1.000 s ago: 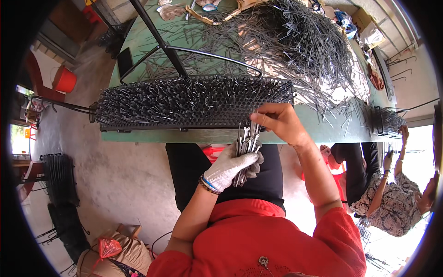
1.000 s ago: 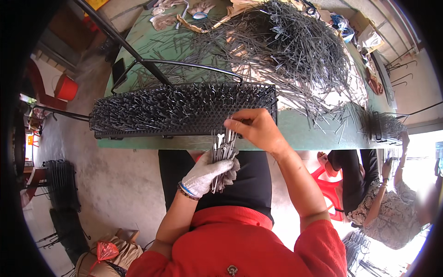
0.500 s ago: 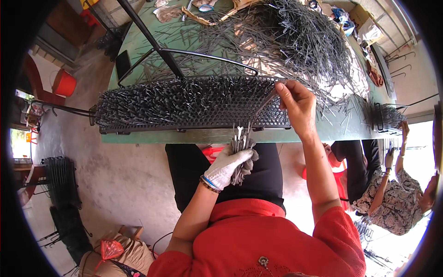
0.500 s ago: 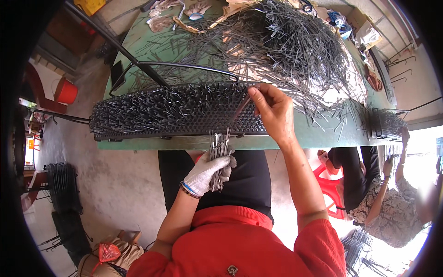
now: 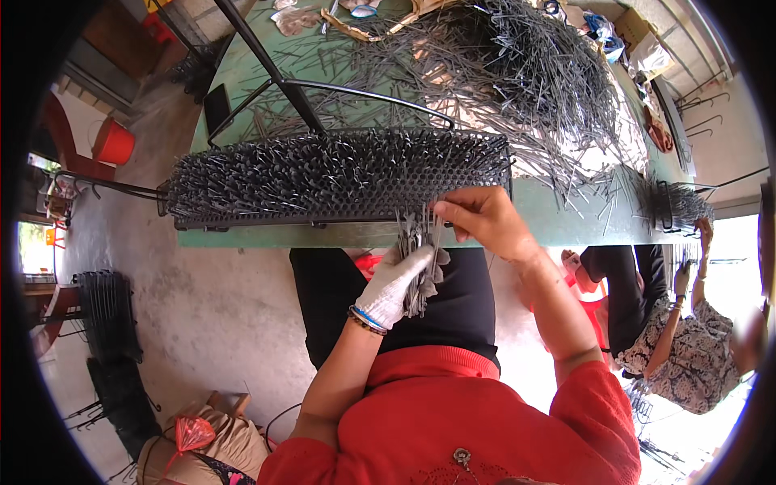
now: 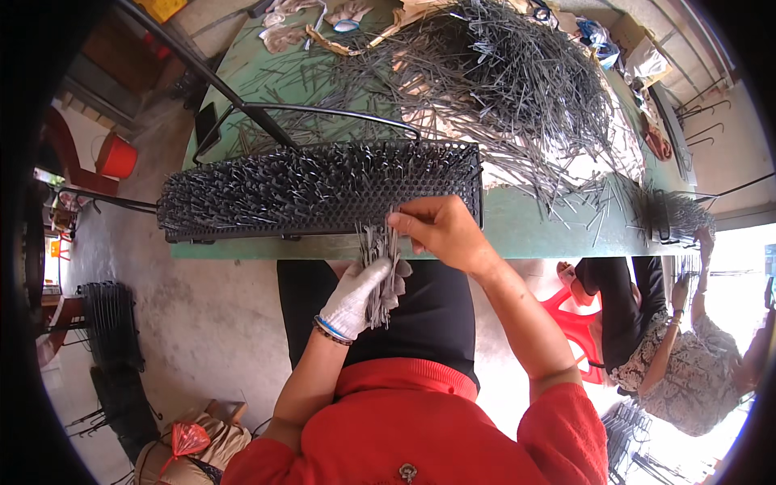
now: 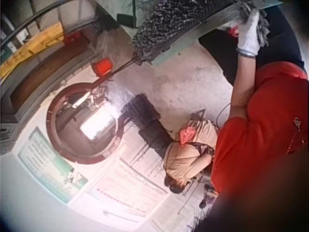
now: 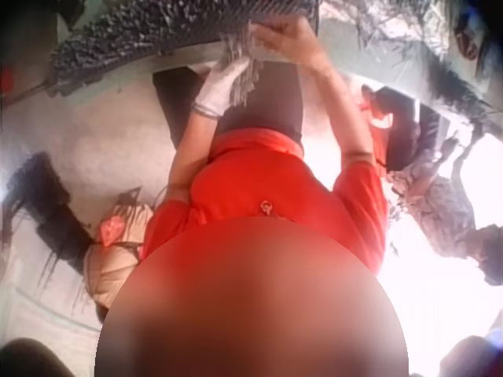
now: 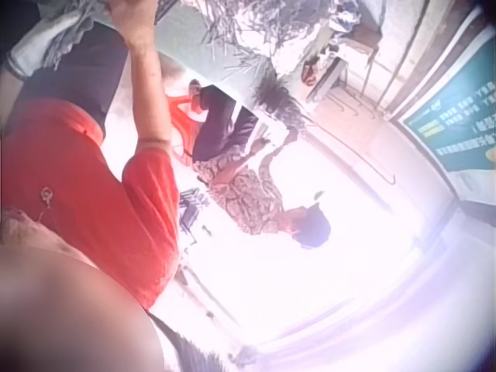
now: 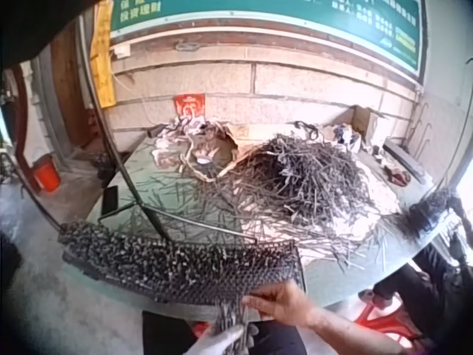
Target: The person is manually inserting metal wire bristles into a grid-like frame to assemble wire brushes.
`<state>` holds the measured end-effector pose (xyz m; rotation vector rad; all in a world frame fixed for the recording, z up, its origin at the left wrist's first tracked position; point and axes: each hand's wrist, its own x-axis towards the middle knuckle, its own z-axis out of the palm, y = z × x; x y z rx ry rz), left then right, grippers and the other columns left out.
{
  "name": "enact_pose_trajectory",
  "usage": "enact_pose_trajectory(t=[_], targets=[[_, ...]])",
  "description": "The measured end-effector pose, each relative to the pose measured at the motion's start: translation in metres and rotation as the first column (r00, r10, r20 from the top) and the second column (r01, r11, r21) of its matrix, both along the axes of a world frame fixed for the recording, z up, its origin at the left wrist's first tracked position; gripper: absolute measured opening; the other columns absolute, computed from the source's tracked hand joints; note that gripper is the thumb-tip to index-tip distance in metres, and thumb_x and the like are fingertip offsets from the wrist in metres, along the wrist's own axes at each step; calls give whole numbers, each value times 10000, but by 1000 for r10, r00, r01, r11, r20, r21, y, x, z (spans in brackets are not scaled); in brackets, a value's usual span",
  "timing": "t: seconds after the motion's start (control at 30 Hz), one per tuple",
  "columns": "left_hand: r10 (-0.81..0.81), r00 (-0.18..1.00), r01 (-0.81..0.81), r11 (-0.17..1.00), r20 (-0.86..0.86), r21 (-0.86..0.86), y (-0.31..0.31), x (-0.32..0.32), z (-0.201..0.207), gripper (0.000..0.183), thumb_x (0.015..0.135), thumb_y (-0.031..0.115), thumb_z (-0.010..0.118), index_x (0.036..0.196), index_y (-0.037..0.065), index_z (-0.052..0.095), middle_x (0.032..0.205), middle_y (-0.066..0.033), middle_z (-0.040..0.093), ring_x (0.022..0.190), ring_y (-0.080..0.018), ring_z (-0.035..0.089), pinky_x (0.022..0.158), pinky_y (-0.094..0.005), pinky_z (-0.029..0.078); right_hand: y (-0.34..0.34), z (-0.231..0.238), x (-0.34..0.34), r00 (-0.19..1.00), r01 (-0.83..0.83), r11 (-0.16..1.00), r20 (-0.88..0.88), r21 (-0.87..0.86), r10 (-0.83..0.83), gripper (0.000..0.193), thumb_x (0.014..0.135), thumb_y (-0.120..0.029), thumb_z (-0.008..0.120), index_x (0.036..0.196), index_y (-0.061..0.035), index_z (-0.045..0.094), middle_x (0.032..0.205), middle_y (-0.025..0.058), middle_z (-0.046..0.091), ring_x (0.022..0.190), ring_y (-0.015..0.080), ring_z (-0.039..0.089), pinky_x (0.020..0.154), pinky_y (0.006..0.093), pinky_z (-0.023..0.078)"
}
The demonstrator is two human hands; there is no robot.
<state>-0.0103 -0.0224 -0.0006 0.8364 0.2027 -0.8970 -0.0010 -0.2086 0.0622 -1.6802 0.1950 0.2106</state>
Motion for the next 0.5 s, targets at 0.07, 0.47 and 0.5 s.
enact_pose_trajectory(t=[0.07, 0.47, 0.5], targets=[[-84, 996, 81, 992, 26, 92, 0, -1, 2, 228, 918, 221, 605, 1032, 24, 590, 847, -71, 658, 663, -101, 625, 499, -211, 512, -1, -5, -1, 1000, -8, 996, 13, -85, 9, 238, 886, -176, 677, 945, 55, 681, 668, -7, 603, 539, 37, 506, 475, 203, 407], [57, 998, -56, 995, -2, 83, -6, -5, -1, 169, 893, 177, 638, 961, 26, 606, 811, -54, 647, 676, -130, 639, 538, -240, 537, -4, -20, -12, 988, 155, 986, 19, -66, -154, 238, 867, -117, 657, 1004, 78, 656, 712, 45, 646, 531, 55, 526, 475, 215, 430], [76, 997, -75, 994, -2, 85, -6, -6, -2, 165, 893, 173, 638, 956, 24, 605, 814, -55, 647, 678, -131, 641, 541, -245, 540, -1, -22, -13, 978, 204, 976, 50, -71, -201, 257, 869, -105, 656, 1055, 72, 647, 719, 41, 649, 534, 50, 513, 477, 209, 420]])
